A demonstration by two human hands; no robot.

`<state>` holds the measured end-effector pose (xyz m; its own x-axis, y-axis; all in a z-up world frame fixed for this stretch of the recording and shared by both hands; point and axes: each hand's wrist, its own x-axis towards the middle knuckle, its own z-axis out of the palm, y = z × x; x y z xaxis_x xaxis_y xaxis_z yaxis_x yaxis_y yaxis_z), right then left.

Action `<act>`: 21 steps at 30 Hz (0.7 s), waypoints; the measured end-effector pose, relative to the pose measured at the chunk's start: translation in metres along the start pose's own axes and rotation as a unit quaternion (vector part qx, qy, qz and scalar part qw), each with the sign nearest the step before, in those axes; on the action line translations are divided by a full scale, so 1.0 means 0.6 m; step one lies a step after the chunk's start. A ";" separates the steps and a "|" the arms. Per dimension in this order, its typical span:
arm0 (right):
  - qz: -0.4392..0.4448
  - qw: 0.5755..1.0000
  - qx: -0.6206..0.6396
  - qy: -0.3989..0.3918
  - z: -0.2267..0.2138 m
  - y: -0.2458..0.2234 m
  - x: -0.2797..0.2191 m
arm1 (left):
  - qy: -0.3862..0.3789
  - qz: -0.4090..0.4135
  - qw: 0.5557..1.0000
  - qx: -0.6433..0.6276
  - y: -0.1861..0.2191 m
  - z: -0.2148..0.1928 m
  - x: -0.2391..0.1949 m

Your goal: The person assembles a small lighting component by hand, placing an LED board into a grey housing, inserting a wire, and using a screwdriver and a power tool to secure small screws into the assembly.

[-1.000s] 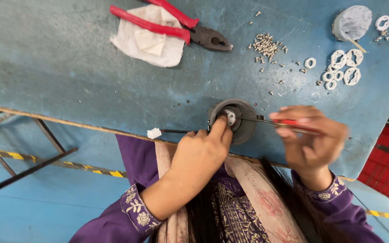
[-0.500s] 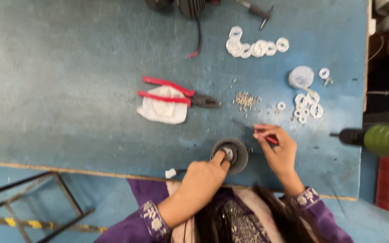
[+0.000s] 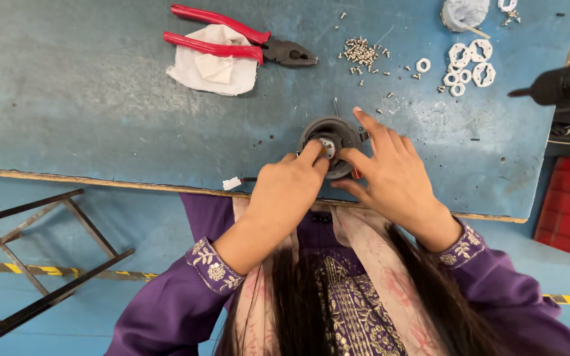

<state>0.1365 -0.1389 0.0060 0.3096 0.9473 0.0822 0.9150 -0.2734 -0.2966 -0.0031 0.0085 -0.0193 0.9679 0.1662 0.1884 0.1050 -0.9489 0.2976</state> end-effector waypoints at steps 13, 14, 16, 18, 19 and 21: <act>0.028 0.997 0.012 -0.066 0.003 0.004 0.033 | -0.023 -0.018 0.999 0.023 -0.006 0.004 -0.005; 0.030 0.997 0.014 -0.069 0.002 0.005 0.035 | -0.020 -0.018 1.000 0.011 -0.010 0.000 -0.006; 0.030 0.997 0.020 -0.065 0.002 0.006 0.035 | -0.020 -0.020 1.000 -0.004 -0.010 -0.003 -0.005; 0.025 0.998 0.028 -0.045 0.003 0.007 0.036 | -0.022 -0.024 0.999 -0.006 -0.009 -0.002 -0.003; 0.024 0.998 0.033 -0.038 0.002 0.006 0.036 | -0.019 -0.020 1.000 -0.006 -0.009 -0.003 -0.003; 0.026 0.998 0.043 -0.024 0.000 0.004 0.034 | -0.016 -0.010 1.000 -0.007 -0.009 -0.003 -0.003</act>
<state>0.1453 -0.1204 0.0071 0.3413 0.9398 0.0187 0.8719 -0.3091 -0.3798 -0.0059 0.0134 -0.0197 0.9723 0.1768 0.1529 0.1219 -0.9417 0.3136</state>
